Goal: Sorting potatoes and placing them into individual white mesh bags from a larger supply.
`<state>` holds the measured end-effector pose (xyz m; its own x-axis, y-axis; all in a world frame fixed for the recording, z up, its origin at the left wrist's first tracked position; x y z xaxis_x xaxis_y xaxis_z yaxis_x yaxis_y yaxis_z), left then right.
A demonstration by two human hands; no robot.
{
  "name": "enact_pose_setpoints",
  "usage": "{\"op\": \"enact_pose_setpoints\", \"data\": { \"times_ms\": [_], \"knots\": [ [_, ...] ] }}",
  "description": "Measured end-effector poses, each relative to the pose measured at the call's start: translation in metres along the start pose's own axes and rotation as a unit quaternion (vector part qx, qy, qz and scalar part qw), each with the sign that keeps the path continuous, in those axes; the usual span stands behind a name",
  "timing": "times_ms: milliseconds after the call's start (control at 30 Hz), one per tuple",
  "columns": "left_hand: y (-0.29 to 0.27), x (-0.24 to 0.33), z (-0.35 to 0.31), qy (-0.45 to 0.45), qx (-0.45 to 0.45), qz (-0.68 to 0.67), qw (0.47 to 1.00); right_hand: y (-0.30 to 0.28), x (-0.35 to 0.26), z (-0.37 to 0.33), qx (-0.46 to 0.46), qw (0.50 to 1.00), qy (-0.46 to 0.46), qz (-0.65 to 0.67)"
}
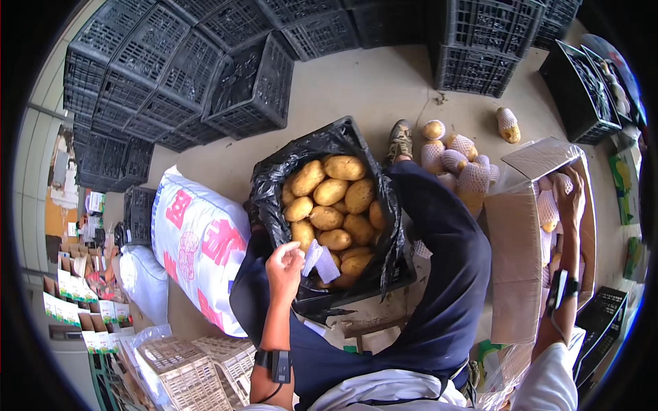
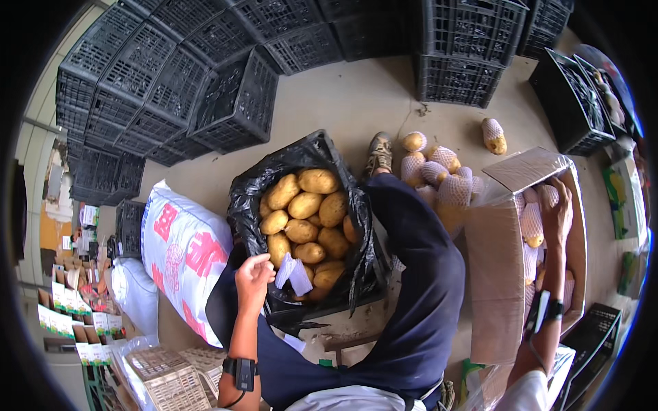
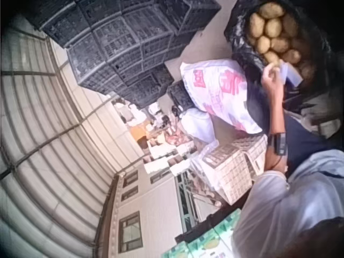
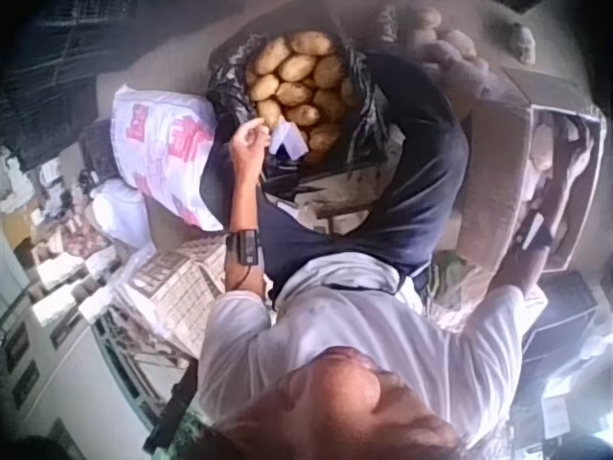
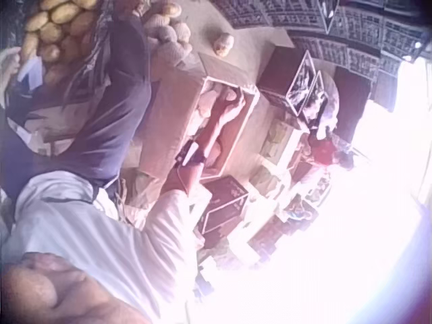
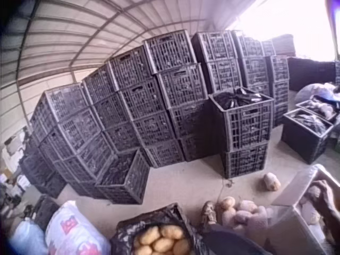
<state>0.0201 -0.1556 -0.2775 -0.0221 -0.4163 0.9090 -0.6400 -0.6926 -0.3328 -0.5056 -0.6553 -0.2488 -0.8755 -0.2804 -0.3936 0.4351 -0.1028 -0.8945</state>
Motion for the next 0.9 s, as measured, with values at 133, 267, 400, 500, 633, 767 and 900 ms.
{"op": "enact_pose_setpoints", "data": {
  "times_ms": [133, 267, 400, 500, 633, 767, 900],
  "knots": [
    [0.007, -0.007, 0.015, 0.013, -0.004, 0.075, 0.997, 0.034, -0.203, -0.065, -0.059, 0.954, -0.158, 0.248],
    [0.024, -0.010, 0.011, 0.061, -0.018, 0.387, 0.920, 0.128, -0.367, -0.166, -0.384, 0.843, -0.326, 0.187],
    [0.024, -0.025, 0.009, 0.056, -0.040, 0.442, 0.894, 0.227, -0.427, -0.237, -0.489, 0.808, -0.325, 0.047],
    [0.011, -0.037, 0.012, 0.014, -0.040, 0.440, 0.897, 0.259, -0.442, -0.260, -0.408, 0.826, -0.387, 0.013],
    [-0.004, -0.032, 0.009, 0.082, 0.010, 0.361, 0.929, 0.267, -0.436, -0.249, -0.446, 0.831, -0.332, 0.013],
    [-0.013, -0.028, 0.007, 0.085, -0.010, 0.221, 0.972, 0.209, -0.417, -0.212, -0.431, 0.857, -0.226, 0.170],
    [-0.014, -0.020, 0.001, 0.059, -0.070, 0.109, 0.990, 0.138, -0.405, -0.183, -0.503, 0.791, -0.191, 0.292]
  ]
}}
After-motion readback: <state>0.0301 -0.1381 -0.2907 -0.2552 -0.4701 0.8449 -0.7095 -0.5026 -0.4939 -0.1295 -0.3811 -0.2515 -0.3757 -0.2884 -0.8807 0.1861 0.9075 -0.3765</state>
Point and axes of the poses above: each hand's wrist, its own z-axis towards the middle knuckle, its own y-axis out of the palm, x = y × z, the point moved 5 cm from there along z, towards the middle knuckle, and after that the axes turned 5 degrees about -x, right-handed, at the moved point
